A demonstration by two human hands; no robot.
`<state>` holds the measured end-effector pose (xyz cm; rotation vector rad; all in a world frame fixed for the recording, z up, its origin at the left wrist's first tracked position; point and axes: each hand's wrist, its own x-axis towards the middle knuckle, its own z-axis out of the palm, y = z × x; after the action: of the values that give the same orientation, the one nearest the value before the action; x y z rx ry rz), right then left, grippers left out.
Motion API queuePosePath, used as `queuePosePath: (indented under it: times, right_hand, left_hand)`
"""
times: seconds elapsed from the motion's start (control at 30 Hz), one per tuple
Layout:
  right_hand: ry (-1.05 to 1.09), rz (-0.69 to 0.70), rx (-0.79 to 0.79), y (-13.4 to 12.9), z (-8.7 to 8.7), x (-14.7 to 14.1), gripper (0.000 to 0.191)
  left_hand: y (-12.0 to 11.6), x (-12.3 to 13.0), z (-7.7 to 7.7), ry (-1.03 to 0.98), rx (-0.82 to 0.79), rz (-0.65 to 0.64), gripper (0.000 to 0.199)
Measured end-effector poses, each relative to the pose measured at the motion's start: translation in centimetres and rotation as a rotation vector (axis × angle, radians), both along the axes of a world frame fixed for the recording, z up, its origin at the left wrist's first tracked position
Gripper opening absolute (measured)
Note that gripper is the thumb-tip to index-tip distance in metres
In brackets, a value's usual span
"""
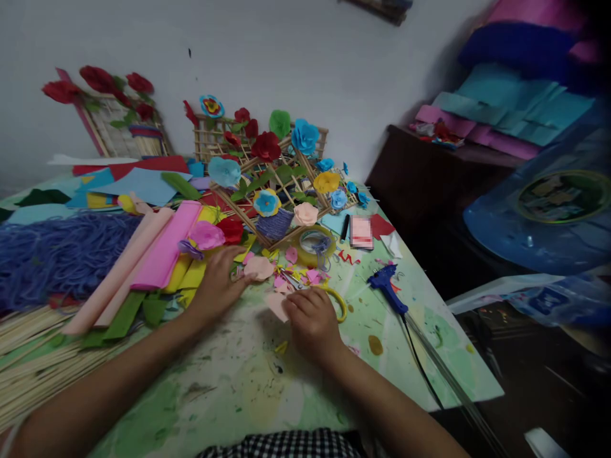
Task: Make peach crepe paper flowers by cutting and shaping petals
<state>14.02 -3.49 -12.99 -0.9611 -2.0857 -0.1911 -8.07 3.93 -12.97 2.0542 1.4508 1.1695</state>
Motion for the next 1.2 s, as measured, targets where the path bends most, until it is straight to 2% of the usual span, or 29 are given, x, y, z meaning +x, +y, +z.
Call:
queuePosePath:
  times: [0.03,0.13,0.17,0.23,0.37,0.5,0.57,0.63,0.77,0.97,1.07,1.2]
  right_hand:
    - [-0.063,0.001,0.033,-0.2,-0.3,-0.2,0.019]
    - [-0.179,0.036,0.056,-0.6,-1.0,-1.0,0.017]
    - [-0.199,0.048,0.053,-0.6,-1.2,-1.2,0.018]
    - [-0.227,0.072,0.049,-0.6,-1.4,-1.5,0.02]
    - [-0.231,0.091,0.078,-0.2,-1.1,-1.0,0.018]
    - [-0.226,0.084,0.121,0.0,-0.6,0.4,0.013]
    - [-0.245,0.109,0.14,-0.1,-0.6,0.9,0.011]
    - [-0.272,0.146,0.143,-0.4,-0.9,1.1,0.012]
    - [-0.362,0.184,0.031,-0.9,-1.8,1.1,0.017]
    - [-0.395,0.2,-0.117,-1.3,-2.5,1.1,0.018]
    - [-0.37,0.205,-0.103,-1.4,-2.5,1.2,0.02]
    - [-0.303,0.22,-0.032,-1.5,-2.4,1.2,0.023]
  left_hand:
    - [-1.2,-0.1,0.0,0.098,0.09,-0.077,0.043]
    - [-4.7,0.0,-0.1,0.314,0.327,-0.439,0.038]
    - [-5.6,0.2,-0.1,0.388,0.33,-0.523,0.03]
    - [-6.3,0.6,-0.2,0.477,0.364,-0.601,0.009]
    - [-5.6,0.0,-0.6,0.433,0.626,-0.578,0.015]
    - [-5.1,-1.8,-0.9,0.481,0.719,-0.483,0.018]
    - [-5.4,-2.4,-1.2,0.553,0.719,-0.496,0.021]
    - [-5.7,-2.7,-1.4,0.619,0.715,-0.565,0.023]
    - [-6.0,-2.6,-2.0,0.683,0.671,-0.696,0.019]
    - [-6.0,-2.0,-1.9,0.677,0.512,-0.698,0.012]
    - [-6.3,-1.4,-1.6,0.671,0.485,-0.708,0.014]
    - [-6.5,-1.2,-1.6,0.66,0.55,-0.706,0.023]
